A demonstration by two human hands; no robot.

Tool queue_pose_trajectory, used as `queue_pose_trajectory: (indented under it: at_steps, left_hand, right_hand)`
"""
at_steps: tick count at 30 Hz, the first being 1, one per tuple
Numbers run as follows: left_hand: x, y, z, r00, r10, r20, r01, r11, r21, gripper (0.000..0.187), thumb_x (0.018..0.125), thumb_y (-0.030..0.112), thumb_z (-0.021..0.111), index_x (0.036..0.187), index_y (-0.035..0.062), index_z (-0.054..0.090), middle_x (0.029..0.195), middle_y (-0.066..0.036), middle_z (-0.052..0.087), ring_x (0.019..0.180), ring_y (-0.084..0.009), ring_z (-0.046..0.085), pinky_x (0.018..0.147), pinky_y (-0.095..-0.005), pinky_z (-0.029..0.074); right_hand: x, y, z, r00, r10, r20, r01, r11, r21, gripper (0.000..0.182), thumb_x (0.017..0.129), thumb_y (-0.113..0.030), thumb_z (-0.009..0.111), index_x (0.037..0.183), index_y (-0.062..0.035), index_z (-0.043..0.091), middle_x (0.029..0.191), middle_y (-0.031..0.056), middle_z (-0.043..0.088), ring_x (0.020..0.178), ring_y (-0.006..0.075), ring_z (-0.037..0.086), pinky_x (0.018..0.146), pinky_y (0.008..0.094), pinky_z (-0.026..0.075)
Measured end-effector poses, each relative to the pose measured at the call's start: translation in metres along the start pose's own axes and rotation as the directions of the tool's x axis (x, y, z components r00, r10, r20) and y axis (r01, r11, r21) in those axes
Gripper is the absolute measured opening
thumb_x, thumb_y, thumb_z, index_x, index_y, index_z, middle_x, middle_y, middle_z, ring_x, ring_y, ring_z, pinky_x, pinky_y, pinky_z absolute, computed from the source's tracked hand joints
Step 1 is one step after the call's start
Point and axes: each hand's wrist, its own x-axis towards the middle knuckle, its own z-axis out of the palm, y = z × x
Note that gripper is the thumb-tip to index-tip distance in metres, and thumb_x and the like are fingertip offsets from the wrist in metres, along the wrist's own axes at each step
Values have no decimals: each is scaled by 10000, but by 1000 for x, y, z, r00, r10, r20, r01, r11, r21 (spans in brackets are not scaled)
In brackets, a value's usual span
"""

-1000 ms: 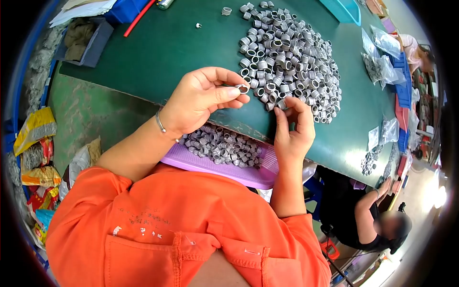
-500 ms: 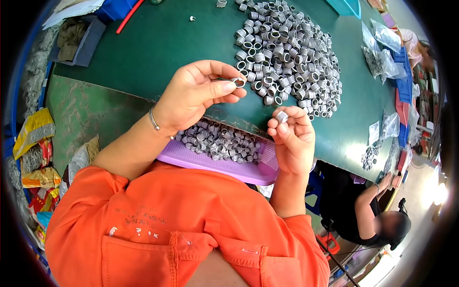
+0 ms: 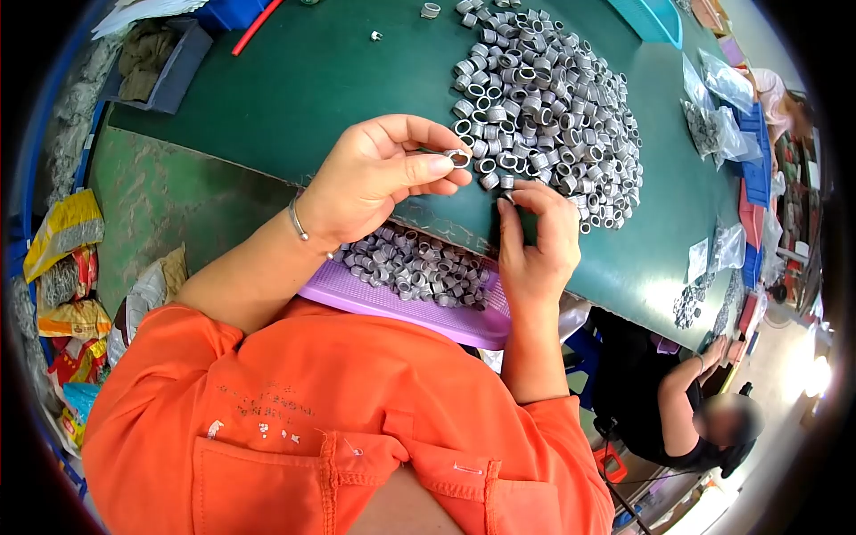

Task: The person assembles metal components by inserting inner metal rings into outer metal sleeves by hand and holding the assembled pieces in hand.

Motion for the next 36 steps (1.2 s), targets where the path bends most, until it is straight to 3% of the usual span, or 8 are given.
queue_pose_trajectory:
  at_steps: [4,16,19,20,22,24,26,36]
  left_hand:
    - [0,1,0,1000,-13,2,13,1000,18,203,814,9,554,1010,-43,543,1008,-134,587,852,-177,615,735,-253,516]
    - [1,0,-1,1000,-14,1,14,1000,-4,204,815,17,559,1011,-40,545,1006,-132,588,852,-176,615,729,-251,514]
    - [1,0,-1,1000,-1,11,2,1000,-3,199,817,16,558,1008,-38,545,1002,-129,589,853,-175,614,729,-250,514]
    - [0,0,0,1000,-2,11,2,1000,-4,199,817,16,558,1008,-38,545,1002,-129,589,853,-175,614,729,-250,514]
    - [0,1,0,1000,0,6,0,1000,5,200,817,12,554,1010,-39,544,1004,-129,588,854,-177,614,729,-253,514]
    - [0,1,1,1000,-3,4,3,1000,4,201,817,10,552,1011,-39,544,1006,-129,588,854,-178,615,730,-254,515]
    - [0,1,0,1000,-5,2,5,1000,6,202,817,9,551,1013,-39,543,1008,-129,587,855,-180,615,731,-256,515]
    - [1,1,0,1000,-6,-1,6,1000,14,203,816,3,543,1015,-35,544,1002,-128,587,851,-182,615,728,-258,517]
  right_hand:
    - [-12,-1,-3,952,305,-38,-292,935,201,177,689,97,614,830,-6,588,804,94,600,713,214,562,650,277,455]
    - [-16,-2,-13,981,151,120,-155,987,30,225,660,51,666,861,-18,588,886,96,559,764,214,543,650,282,444]
    - [-23,0,-19,864,450,225,-503,755,420,206,702,104,615,880,6,587,980,88,575,785,121,554,662,220,443]
    - [-23,-2,-21,864,451,225,-504,755,420,206,702,104,615,880,6,587,980,88,575,785,121,554,662,220,443]
    - [-20,-6,-24,780,539,318,-573,411,709,233,716,147,577,926,45,585,973,92,573,826,130,567,688,214,458]
    - [-23,0,-26,806,473,357,-547,363,754,252,732,159,559,965,65,579,984,117,569,869,193,596,737,245,492]
    - [-21,-2,-28,710,496,500,-582,13,813,226,748,124,575,967,64,580,998,146,573,895,246,608,768,291,519]
    - [-24,1,-30,665,440,603,-585,-195,787,179,777,88,565,953,63,551,971,195,590,871,287,623,708,325,557]
